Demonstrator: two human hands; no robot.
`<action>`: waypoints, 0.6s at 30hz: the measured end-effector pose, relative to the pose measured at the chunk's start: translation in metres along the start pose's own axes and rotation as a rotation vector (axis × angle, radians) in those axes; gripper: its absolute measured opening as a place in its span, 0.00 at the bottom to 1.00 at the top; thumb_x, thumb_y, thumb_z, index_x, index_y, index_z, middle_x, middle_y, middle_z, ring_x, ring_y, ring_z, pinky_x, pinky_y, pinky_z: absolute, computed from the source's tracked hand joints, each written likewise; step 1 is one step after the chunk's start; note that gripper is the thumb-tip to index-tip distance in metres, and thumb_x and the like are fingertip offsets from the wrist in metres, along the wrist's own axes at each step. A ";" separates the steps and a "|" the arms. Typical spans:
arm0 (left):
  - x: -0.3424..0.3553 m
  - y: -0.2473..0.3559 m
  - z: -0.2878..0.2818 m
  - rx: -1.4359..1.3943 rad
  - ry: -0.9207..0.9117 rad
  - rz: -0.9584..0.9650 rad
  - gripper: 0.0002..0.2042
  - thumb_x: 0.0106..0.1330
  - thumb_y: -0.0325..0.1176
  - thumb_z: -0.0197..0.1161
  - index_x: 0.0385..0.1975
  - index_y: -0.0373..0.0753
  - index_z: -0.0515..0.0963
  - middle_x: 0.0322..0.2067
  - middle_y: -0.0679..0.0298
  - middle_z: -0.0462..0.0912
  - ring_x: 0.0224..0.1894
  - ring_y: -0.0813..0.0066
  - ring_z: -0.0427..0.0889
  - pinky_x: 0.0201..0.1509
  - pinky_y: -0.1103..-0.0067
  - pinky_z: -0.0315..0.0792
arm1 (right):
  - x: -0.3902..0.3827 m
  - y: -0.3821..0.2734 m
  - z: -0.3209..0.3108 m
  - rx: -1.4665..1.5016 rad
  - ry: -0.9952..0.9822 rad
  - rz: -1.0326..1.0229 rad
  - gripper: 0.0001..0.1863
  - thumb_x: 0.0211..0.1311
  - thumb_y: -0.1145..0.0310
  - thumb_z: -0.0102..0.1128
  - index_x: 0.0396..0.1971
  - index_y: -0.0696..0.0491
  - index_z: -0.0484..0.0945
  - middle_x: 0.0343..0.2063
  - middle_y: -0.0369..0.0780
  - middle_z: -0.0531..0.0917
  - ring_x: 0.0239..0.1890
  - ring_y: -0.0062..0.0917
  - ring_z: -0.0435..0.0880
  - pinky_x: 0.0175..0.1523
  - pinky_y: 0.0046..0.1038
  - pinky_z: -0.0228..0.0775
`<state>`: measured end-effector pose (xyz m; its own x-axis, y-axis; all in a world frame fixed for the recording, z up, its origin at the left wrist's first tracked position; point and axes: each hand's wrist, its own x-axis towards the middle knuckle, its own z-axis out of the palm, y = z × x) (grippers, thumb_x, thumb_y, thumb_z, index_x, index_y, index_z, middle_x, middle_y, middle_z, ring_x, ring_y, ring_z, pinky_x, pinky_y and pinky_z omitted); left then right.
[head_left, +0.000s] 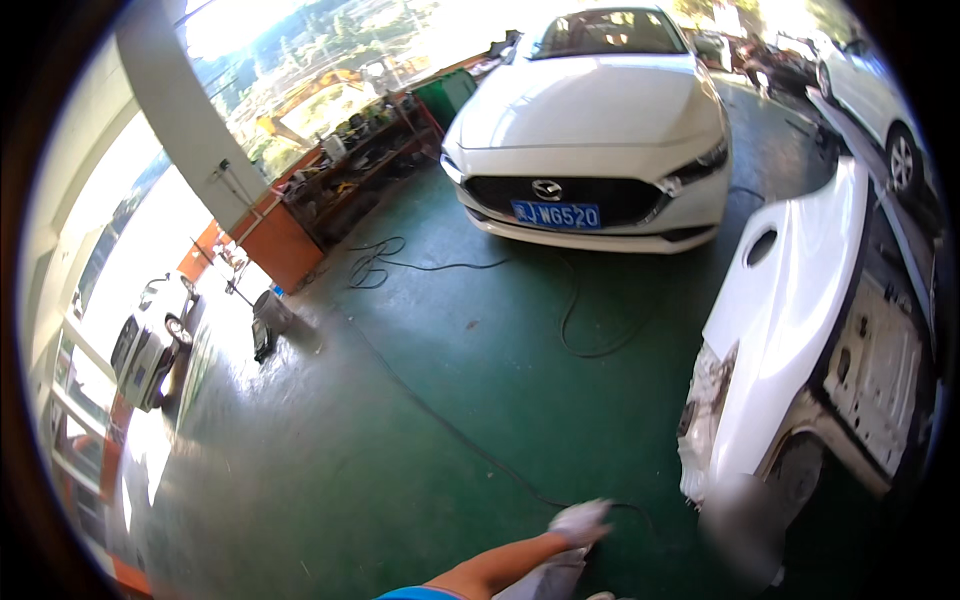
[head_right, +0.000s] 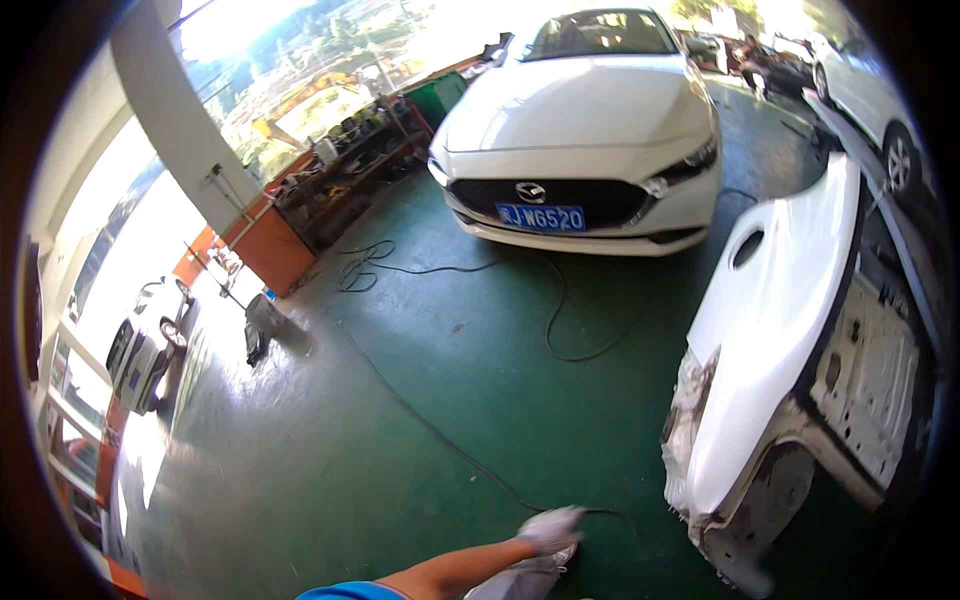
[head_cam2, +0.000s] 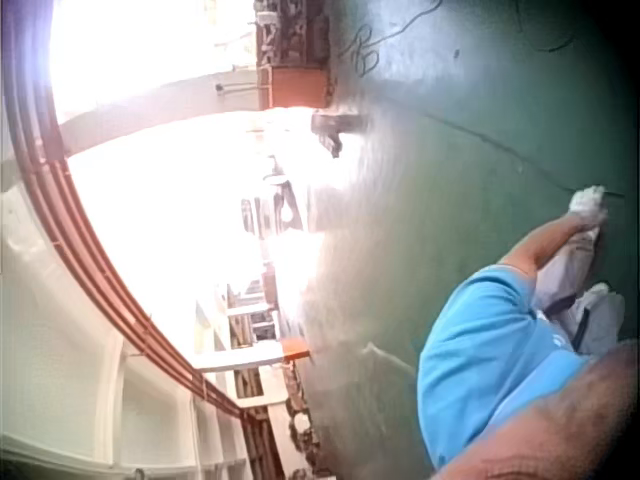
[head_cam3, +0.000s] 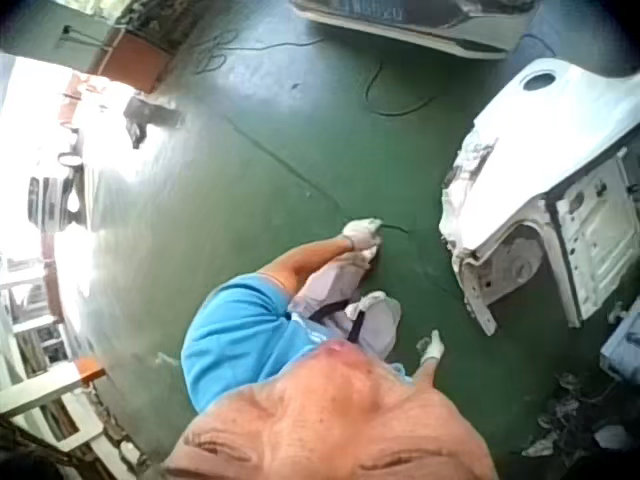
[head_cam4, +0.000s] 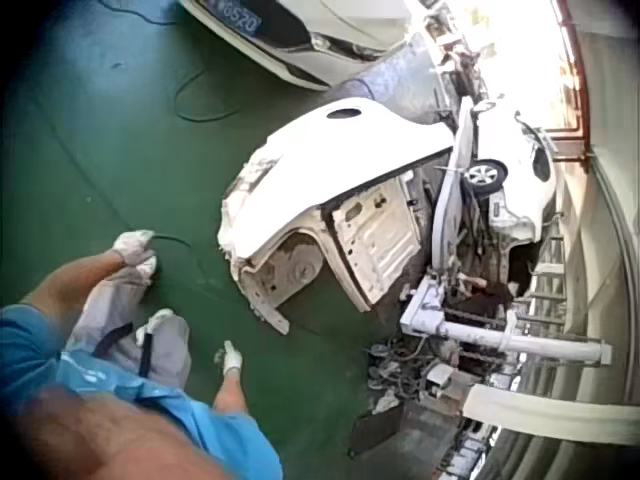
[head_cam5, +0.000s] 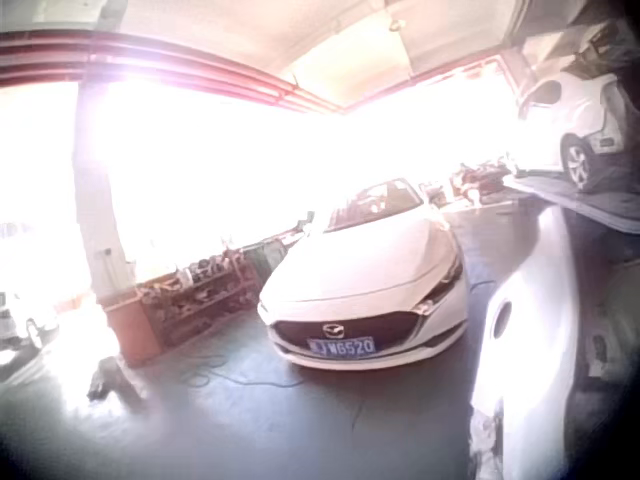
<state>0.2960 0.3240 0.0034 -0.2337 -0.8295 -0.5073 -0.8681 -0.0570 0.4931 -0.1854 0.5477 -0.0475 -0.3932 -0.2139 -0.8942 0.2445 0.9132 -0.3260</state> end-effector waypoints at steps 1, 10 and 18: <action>-0.057 -0.051 -0.006 -0.125 -0.102 -0.306 0.38 0.69 0.57 0.60 0.75 0.40 0.66 0.72 0.48 0.72 0.72 0.49 0.74 0.75 0.59 0.69 | -0.021 0.020 -0.002 -0.144 -0.030 0.000 0.21 0.72 0.52 0.68 0.23 0.50 0.77 0.16 0.37 0.78 0.12 0.30 0.74 0.18 0.37 0.67; -0.605 -0.268 -0.047 -0.398 0.314 -1.554 0.26 0.68 0.52 0.56 0.50 0.35 0.86 0.53 0.45 0.86 0.61 0.46 0.83 0.62 0.57 0.76 | -0.208 -0.035 0.134 -0.865 -0.197 -0.194 0.27 0.64 0.55 0.72 0.49 0.65 0.87 0.47 0.50 0.90 0.49 0.35 0.86 0.54 0.40 0.79; -0.578 -0.362 -0.011 -1.011 0.292 -1.383 0.29 0.66 0.55 0.66 0.52 0.32 0.86 0.54 0.51 0.88 0.59 0.60 0.84 0.63 0.64 0.76 | -0.218 -0.144 0.403 -0.765 -0.271 -0.348 0.15 0.73 0.57 0.63 0.35 0.56 0.82 0.23 0.46 0.83 0.18 0.36 0.80 0.22 0.41 0.71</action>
<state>0.7502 0.8180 0.1260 0.5633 0.0696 -0.8233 0.2782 -0.9542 0.1097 0.2221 0.3230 0.0704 -0.0870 -0.5094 -0.8561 -0.5484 0.7419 -0.3858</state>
